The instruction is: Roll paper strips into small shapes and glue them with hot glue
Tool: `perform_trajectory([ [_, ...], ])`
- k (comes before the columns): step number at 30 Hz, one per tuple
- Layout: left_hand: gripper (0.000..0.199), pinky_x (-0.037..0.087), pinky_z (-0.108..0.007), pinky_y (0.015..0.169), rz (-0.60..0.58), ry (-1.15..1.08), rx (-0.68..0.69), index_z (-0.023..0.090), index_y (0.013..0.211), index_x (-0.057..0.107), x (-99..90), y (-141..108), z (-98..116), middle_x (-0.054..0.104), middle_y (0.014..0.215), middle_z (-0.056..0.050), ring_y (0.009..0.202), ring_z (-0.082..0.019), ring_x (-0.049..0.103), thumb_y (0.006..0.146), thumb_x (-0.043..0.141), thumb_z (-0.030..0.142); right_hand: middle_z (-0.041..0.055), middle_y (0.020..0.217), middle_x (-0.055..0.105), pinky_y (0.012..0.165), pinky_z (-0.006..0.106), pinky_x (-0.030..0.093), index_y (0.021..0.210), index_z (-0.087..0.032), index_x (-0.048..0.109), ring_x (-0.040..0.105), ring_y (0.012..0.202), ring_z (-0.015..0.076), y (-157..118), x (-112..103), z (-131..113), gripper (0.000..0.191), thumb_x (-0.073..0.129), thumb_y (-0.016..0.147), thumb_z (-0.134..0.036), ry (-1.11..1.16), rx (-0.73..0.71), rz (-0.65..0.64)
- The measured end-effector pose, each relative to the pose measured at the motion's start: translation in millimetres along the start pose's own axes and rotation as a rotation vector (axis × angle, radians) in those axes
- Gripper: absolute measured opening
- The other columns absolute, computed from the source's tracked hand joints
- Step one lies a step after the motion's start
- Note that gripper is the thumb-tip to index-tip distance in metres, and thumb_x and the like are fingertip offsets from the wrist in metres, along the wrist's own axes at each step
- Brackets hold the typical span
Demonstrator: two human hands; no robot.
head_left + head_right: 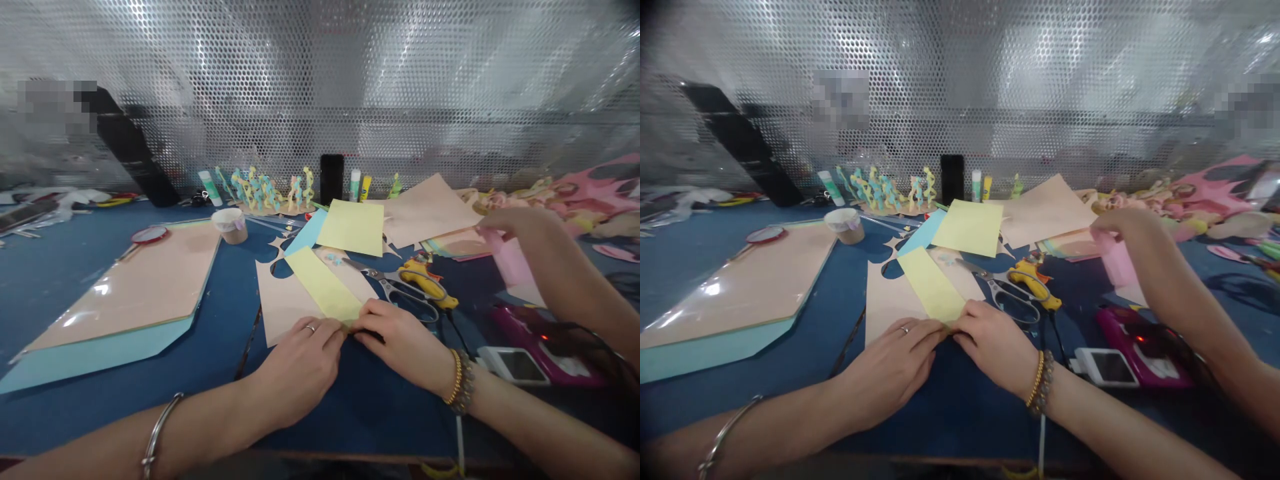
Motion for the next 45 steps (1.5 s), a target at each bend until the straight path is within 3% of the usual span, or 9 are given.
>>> perform_trajectory([
  [10, 0.030, 0.041, -0.041, 0.091, -0.012, -0.037, -0.012, 0.011, 0.117, 0.055, -0.2, 1.1, -1.1, 0.063, 0.110, -0.013, 0.106, -0.025, 0.056, 0.092, 0.039, 0.015, 0.0070, 0.092, 0.059, 0.080, 0.035, 0.046, 0.089, -0.014, 0.064, 0.055, 0.089, 0.0214, 7.3, 8.5, -6.8, 0.013, 0.051, 0.090, -0.012, -0.079, 0.009, -0.034],
  [17, 0.025, 0.045, -0.037, 0.086, -0.046, -0.194, -0.044, 0.014, 0.108, 0.058, -2.1, 7.8, -17.2, 0.065, 0.102, -0.009, 0.099, -0.022, 0.060, 0.093, 0.038, 0.014, 0.0041, 0.085, 0.061, 0.076, 0.030, 0.046, 0.079, -0.016, 0.061, 0.057, 0.083, 0.0185, 16.1, 6.3, -4.1, 0.009, 0.056, 0.084, -0.011, -0.059, 0.063, -0.073],
  [22, 0.017, 0.047, -0.034, 0.080, -0.096, -0.284, -0.118, 0.015, 0.098, 0.060, -5.4, 22.8, -34.0, 0.064, 0.099, -0.009, 0.096, -0.022, 0.061, 0.093, 0.043, 0.016, 0.0032, 0.082, 0.061, 0.072, 0.029, 0.045, 0.081, -0.016, 0.061, 0.058, 0.078, 0.0175, 18.6, 4.8, -2.3, 0.007, 0.056, 0.085, -0.013, -0.035, 0.086, -0.090],
  [30, 0.017, 0.048, -0.034, 0.078, -0.133, -0.333, -0.119, 0.014, 0.086, 0.060, -2.6, 30.8, -33.3, 0.063, 0.091, -0.007, 0.088, -0.021, 0.060, 0.092, 0.044, 0.016, 0.0019, 0.078, 0.061, 0.069, 0.028, 0.045, 0.076, -0.016, 0.062, 0.058, 0.075, 0.0169, 20.2, 2.4, -0.6, 0.008, 0.059, 0.081, -0.010, 0.009, 0.105, -0.081],
  [38, 0.018, 0.048, -0.036, 0.080, -0.142, -0.365, -0.166, 0.013, 0.092, 0.061, 3.0, 28.7, -35.5, 0.059, 0.100, -0.010, 0.090, -0.022, 0.058, 0.092, 0.043, 0.016, 0.0038, 0.088, 0.059, 0.080, 0.030, 0.046, 0.087, -0.016, 0.064, 0.057, 0.085, 0.0171, 9.9, 4.3, -0.8, 0.011, 0.057, 0.086, -0.008, 0.030, 0.015, -0.046],
  [45, 0.019, 0.048, -0.037, 0.085, -0.173, -0.430, -0.158, 0.011, 0.091, 0.063, -1.0, 31.5, -36.7, 0.060, 0.101, -0.011, 0.095, -0.023, 0.058, 0.091, 0.044, 0.015, 0.0059, 0.082, 0.057, 0.071, 0.033, 0.049, 0.084, -0.014, 0.067, 0.056, 0.078, 0.0196, 4.0, 8.3, -7.1, 0.013, 0.055, 0.088, -0.011, -0.154, -0.106, 0.001],
])
Point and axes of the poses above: each hand's wrist, its own y-axis towards the middle knuckle, its own x-axis out of the palm, z = x × y, the point moved 4 cm from there along y, towards the middle knuckle
